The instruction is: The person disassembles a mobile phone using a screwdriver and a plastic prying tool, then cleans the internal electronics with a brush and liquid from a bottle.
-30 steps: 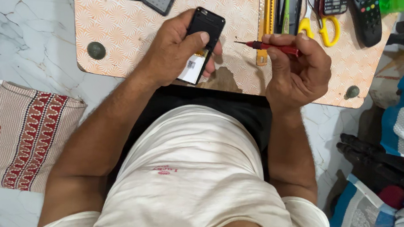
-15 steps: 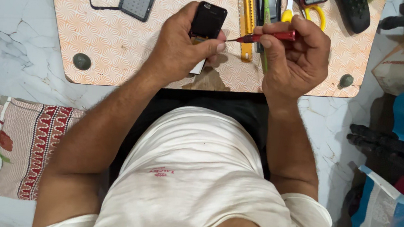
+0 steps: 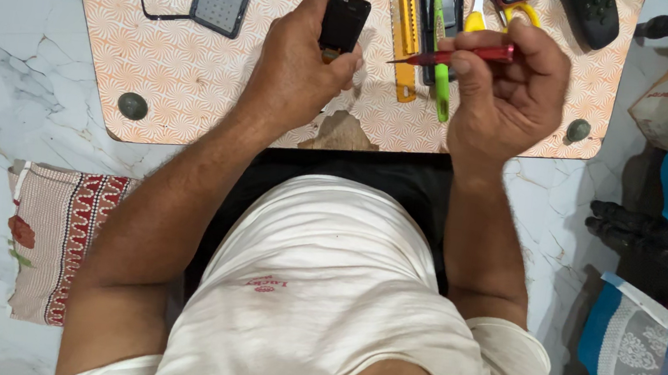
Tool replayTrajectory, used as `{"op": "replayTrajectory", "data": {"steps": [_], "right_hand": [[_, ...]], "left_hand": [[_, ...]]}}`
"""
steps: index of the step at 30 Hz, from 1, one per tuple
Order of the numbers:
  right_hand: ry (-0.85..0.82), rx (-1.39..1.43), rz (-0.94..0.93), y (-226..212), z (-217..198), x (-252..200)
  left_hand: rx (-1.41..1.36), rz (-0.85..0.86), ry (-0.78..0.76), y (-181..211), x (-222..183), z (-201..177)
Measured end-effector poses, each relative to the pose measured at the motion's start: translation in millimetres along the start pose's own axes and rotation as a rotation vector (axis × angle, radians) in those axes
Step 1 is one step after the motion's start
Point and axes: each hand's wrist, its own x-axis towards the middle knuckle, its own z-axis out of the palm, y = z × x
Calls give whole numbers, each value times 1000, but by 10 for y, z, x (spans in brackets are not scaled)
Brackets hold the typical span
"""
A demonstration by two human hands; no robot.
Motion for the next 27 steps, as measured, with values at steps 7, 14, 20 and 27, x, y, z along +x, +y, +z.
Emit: {"op": "replayTrajectory", "data": {"steps": [7, 14, 20, 27], "right_hand": [[65, -32, -4, -100, -207, -1], [2, -8, 73, -169, -117, -15], [-191, -197, 67, -340, -212, -16], [-287, -917, 372, -396, -626, 155]], "left_hand": [[-101, -59, 10, 19, 13, -92], [-746, -194, -57, -156, -156, -268], [-990, -144, -87, -301, -297, -343], [-1037, -114, -84, -360, -312, -328]]}}
